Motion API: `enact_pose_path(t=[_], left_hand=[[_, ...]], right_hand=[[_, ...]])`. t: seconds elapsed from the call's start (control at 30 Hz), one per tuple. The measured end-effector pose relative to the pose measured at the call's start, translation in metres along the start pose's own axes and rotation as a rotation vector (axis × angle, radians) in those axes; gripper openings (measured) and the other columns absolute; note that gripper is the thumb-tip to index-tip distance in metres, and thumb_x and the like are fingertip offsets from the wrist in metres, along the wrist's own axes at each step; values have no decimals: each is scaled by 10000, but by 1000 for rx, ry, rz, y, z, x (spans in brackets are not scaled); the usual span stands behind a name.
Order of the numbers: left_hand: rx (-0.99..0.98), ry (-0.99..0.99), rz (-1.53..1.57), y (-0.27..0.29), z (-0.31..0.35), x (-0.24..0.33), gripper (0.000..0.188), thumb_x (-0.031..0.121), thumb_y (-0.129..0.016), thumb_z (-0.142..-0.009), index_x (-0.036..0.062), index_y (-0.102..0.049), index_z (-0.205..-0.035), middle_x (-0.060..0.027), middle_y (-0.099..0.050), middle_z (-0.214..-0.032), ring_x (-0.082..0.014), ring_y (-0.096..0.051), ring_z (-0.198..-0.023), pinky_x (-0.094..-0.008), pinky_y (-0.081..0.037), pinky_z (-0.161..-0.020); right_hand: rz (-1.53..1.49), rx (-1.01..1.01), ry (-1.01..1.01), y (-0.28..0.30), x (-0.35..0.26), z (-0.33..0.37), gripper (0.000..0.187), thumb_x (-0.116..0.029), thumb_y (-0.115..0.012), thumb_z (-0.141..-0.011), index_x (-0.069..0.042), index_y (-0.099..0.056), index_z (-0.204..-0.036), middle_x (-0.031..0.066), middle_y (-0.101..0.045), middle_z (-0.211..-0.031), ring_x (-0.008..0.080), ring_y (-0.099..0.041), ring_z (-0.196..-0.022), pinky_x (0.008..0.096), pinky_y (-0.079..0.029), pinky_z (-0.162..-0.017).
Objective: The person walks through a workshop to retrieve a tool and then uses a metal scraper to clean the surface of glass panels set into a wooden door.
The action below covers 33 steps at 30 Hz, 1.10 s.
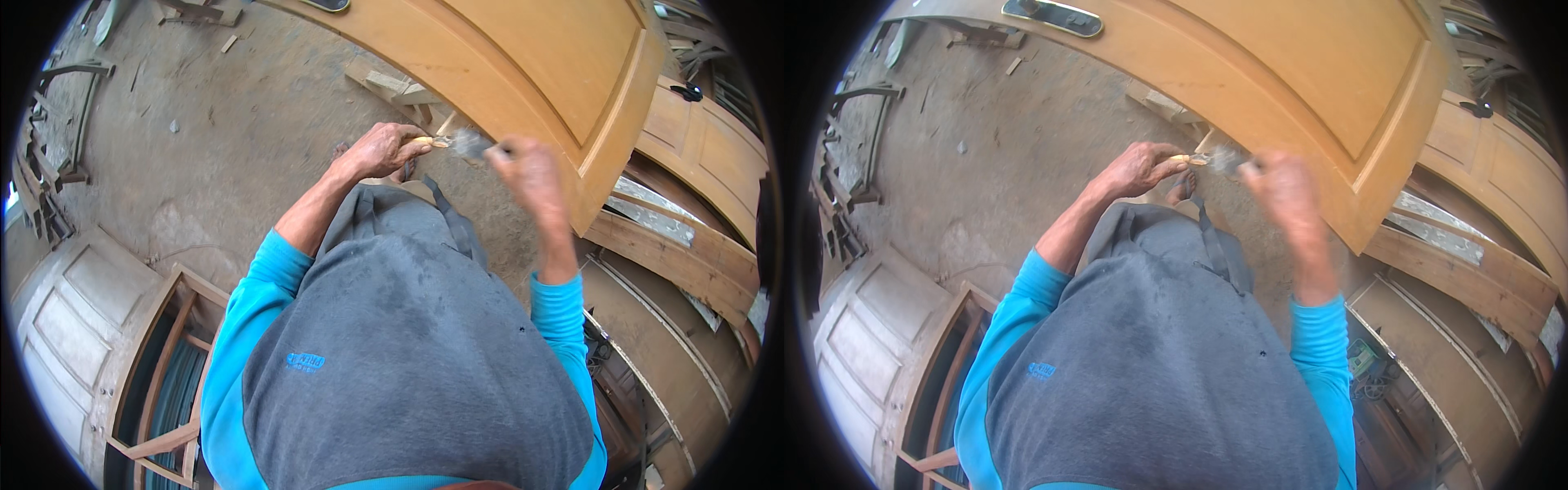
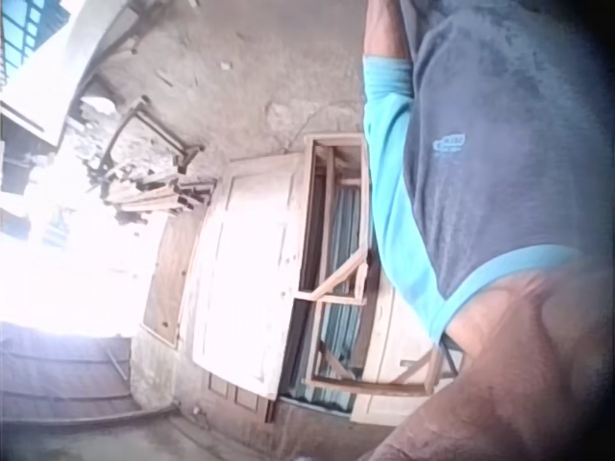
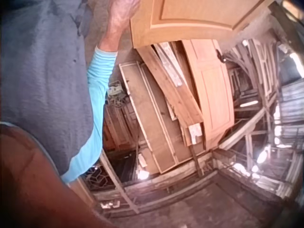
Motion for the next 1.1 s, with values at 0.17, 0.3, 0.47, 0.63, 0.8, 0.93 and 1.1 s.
enact_pose_path(t=[0.17, 0.3, 0.47, 0.63, 0.8, 0.93, 1.1], left_hand=[[4, 12, -16, -1, -3, -7, 439, 398, -633, -1034, 15, -725, -1228, -218, -749, -1120, -367, -714, -1024, -454, -556, -878], [2, 22, 3, -2, -4, -6, 470, 423, -632, -1031, 11, -724, -1237, -226, -748, -1128, -382, -708, -1056, -454, -552, -913], [-14, 32, 27, 1, -1, -4, 495, 446, -618, -1035, 8, -723, -1242, -224, -748, -1138, -379, -709, -1058, -455, -550, -916], [-65, 94, 63, -2, 1, -10, 523, 462, -624, -1029, 4, -712, -1265, -228, -747, -1152, -377, -710, -1065, -456, -551, -917], [-51, 71, 19, -3, -1, -11, 518, 454, -636, -1022, 3, -711, -1267, -227, -747, -1153, -374, -711, -1074, -454, -554, -915], [-25, 16, 7, 2, -1, -7, 495, 422, -652, -1018, 1, -706, -1272, -230, -747, -1147, -367, -712, -1083, -447, -556, -924], [-69, 55, 7, 4, -6, 0, 468, 400, -656, -1019, 12, -705, -1275, -219, -750, -1144, -368, -713, -1082, -446, -555, -931]], right_hand=[[49, 120, 165, 2, -19, 8, 239, -246, -744, -914, -8, -766, -913, 210, -722, -758, 322, -726, -696, 434, -562, -663], [38, 104, 54, -3, -10, 10, 241, -265, -748, -925, -26, -780, -938, 190, -700, -695, 302, -695, -629, 424, -541, -630], [4, 103, 99, 6, -16, 13, 248, -264, -742, -909, -16, -756, -914, 218, -720, -787, 379, -727, -760, 476, -568, -708], [38, 63, 147, -15, -31, 14, 237, -254, -742, -919, -19, -770, -917, 201, -723, -767, 346, -715, -688, 455, -557, -683], [-87, 98, -67, 19, 9, 14, 256, -285, -759, -914, -31, -777, -933, 200, -722, -772, 344, -721, -741, 467, -556, -727], [157, 170, 96, 13, -11, 10, 264, -292, -760, -920, -29, -784, -931, 191, -720, -754, 319, -713, -712, 460, -551, -719], [-3, -5, -27, -2, 13, -5, 261, -291, -762, -913, -32, -784, -901, 187, -723, -755, 313, -712, -721, 469, -546, -712]])
Point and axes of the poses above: each hand's wrist, its own z-axis away from the middle knuckle, its own y-axis out of the back of the hand, x = y × z, the point moved 9 cm from there along -z, towards the middle knuckle
